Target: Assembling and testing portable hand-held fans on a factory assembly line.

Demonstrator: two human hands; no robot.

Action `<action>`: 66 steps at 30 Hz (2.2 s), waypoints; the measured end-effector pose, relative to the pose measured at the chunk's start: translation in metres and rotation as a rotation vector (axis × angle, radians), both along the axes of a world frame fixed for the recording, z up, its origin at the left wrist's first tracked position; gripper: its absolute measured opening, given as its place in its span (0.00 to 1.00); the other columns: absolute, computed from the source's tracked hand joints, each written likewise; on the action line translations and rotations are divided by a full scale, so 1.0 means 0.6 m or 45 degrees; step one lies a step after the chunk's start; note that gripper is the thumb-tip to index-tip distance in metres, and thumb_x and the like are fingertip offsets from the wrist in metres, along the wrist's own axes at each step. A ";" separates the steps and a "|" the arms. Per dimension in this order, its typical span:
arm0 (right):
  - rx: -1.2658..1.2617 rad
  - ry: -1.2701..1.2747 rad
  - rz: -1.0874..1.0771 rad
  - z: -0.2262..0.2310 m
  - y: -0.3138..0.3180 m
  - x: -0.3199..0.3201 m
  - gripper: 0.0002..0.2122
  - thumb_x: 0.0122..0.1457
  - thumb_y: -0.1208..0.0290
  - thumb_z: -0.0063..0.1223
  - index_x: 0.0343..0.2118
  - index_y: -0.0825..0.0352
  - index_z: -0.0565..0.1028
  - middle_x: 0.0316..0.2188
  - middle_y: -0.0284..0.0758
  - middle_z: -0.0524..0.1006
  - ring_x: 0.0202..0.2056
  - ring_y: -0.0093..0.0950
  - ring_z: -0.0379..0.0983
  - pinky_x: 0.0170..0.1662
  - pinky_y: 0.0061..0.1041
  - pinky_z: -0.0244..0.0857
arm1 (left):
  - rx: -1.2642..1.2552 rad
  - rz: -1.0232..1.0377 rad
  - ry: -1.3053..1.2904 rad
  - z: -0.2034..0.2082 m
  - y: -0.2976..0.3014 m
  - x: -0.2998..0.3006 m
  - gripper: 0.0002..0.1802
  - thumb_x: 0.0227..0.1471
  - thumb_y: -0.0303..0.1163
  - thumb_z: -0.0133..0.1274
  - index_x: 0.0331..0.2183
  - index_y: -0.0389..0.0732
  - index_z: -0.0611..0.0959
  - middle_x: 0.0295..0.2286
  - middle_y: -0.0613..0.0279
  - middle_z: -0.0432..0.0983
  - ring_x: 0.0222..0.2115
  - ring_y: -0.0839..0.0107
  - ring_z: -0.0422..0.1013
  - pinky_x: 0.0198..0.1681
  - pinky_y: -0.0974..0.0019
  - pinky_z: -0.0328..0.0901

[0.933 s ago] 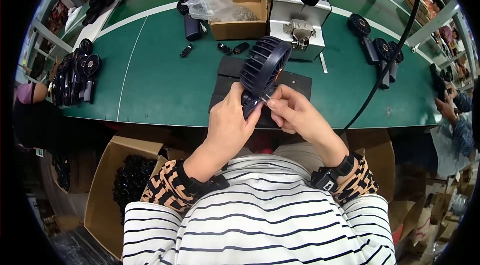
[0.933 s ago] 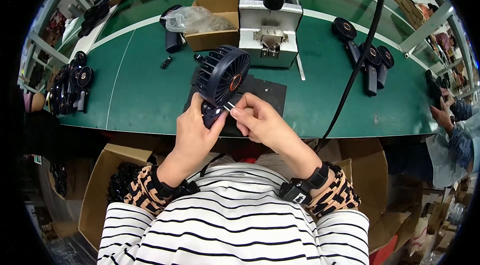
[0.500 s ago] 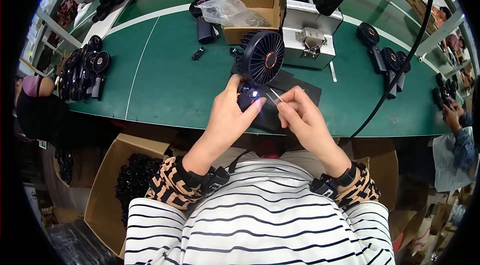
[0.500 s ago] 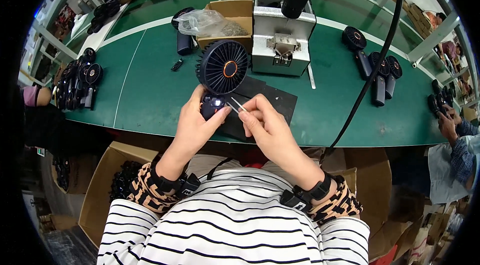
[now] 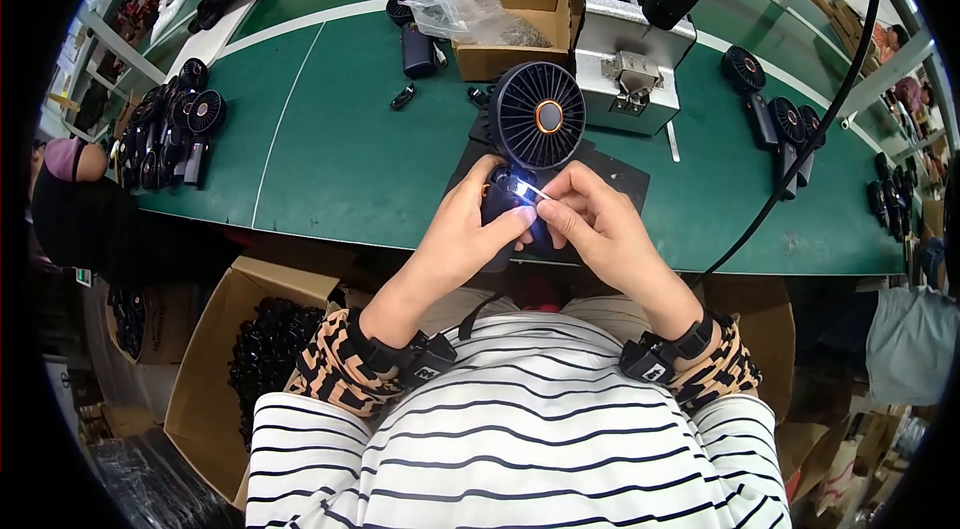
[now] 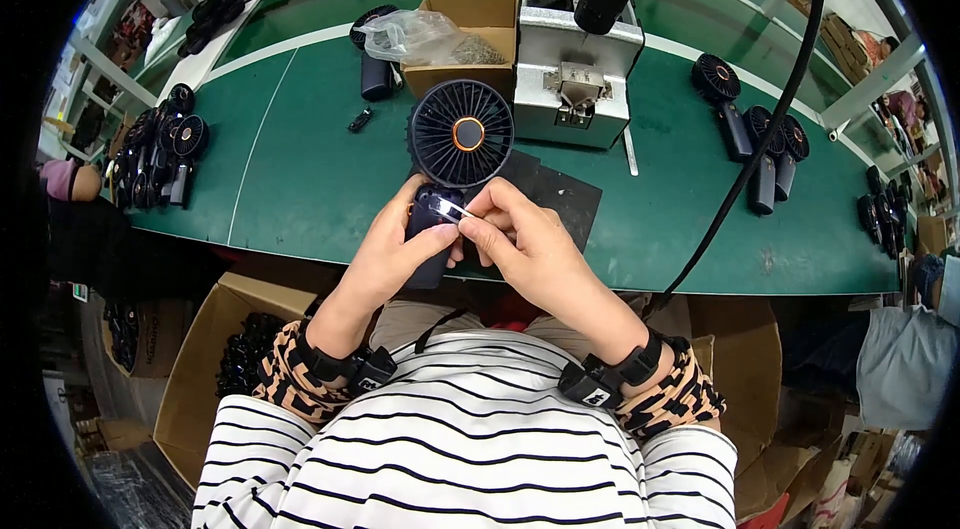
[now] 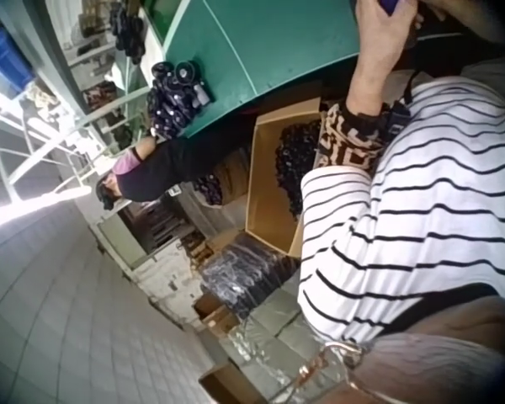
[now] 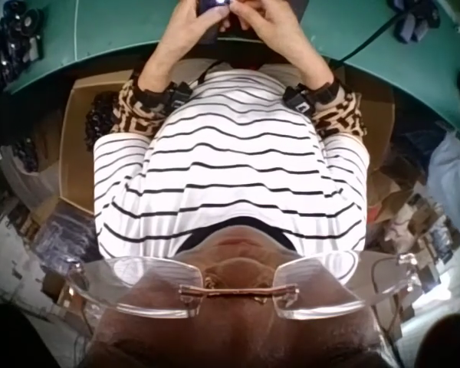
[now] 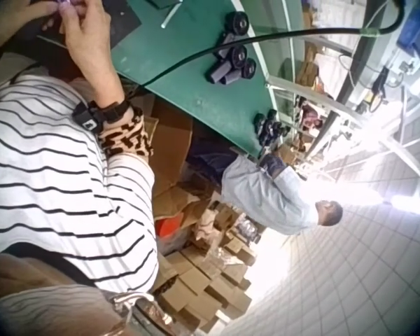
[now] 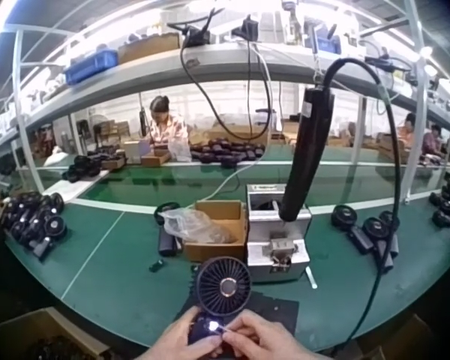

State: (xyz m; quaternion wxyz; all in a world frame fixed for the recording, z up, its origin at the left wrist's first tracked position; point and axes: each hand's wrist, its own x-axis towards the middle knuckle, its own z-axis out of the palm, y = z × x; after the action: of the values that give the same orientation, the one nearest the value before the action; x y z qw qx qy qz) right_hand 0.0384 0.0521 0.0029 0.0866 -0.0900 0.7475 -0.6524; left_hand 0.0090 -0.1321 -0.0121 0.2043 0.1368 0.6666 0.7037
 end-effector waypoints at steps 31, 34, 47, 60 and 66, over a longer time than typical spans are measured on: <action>-0.311 0.063 -0.280 -0.026 0.014 0.030 0.06 0.63 0.72 0.49 0.34 0.66 0.65 0.23 0.27 0.70 0.25 0.14 0.66 0.28 0.12 0.58 | 0.242 0.344 0.238 0.005 -0.014 0.005 0.17 0.59 0.30 0.49 0.47 0.34 0.66 0.34 0.59 0.73 0.28 0.78 0.70 0.33 0.74 0.67; -0.148 0.130 -0.516 -0.043 0.077 0.050 0.05 0.63 0.72 0.48 0.35 0.67 0.66 0.24 0.27 0.70 0.25 0.13 0.65 0.28 0.12 0.58 | -0.197 0.304 0.877 0.050 -0.045 -0.032 0.18 0.58 0.30 0.50 0.47 0.32 0.67 0.37 0.57 0.73 0.32 0.75 0.70 0.35 0.70 0.67; 0.072 0.183 -0.808 -0.089 0.153 0.082 0.05 0.62 0.72 0.50 0.35 0.68 0.69 0.22 0.26 0.72 0.24 0.13 0.65 0.27 0.13 0.57 | -1.084 -0.217 1.779 0.010 0.042 -0.061 0.22 0.46 0.37 0.59 0.43 0.40 0.75 0.33 0.60 0.70 0.35 0.63 0.68 0.36 0.62 0.64; 1.570 0.781 -0.852 -0.097 0.239 0.032 0.13 0.54 0.76 0.54 0.43 0.65 0.72 0.38 0.37 0.73 0.42 0.37 0.69 0.46 0.34 0.62 | -0.284 -0.440 0.008 0.024 0.008 -0.122 0.20 0.51 0.39 0.59 0.42 0.35 0.76 0.34 0.62 0.76 0.36 0.73 0.71 0.42 0.69 0.65; 0.708 0.898 -0.434 0.008 0.149 0.072 0.14 0.48 0.87 0.54 0.38 0.67 0.77 0.27 0.39 0.76 0.30 0.36 0.73 0.35 0.29 0.67 | -0.442 -0.619 0.511 0.015 0.012 -0.140 0.28 0.41 0.31 0.67 0.45 0.36 0.75 0.37 0.61 0.74 0.38 0.73 0.70 0.45 0.70 0.65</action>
State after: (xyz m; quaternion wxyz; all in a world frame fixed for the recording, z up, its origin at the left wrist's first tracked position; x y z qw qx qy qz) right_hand 0.0815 0.1414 0.0075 -0.2598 -0.1555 0.8815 -0.3622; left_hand -0.0749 -0.1252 -0.0032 0.2510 0.3901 0.7509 0.4701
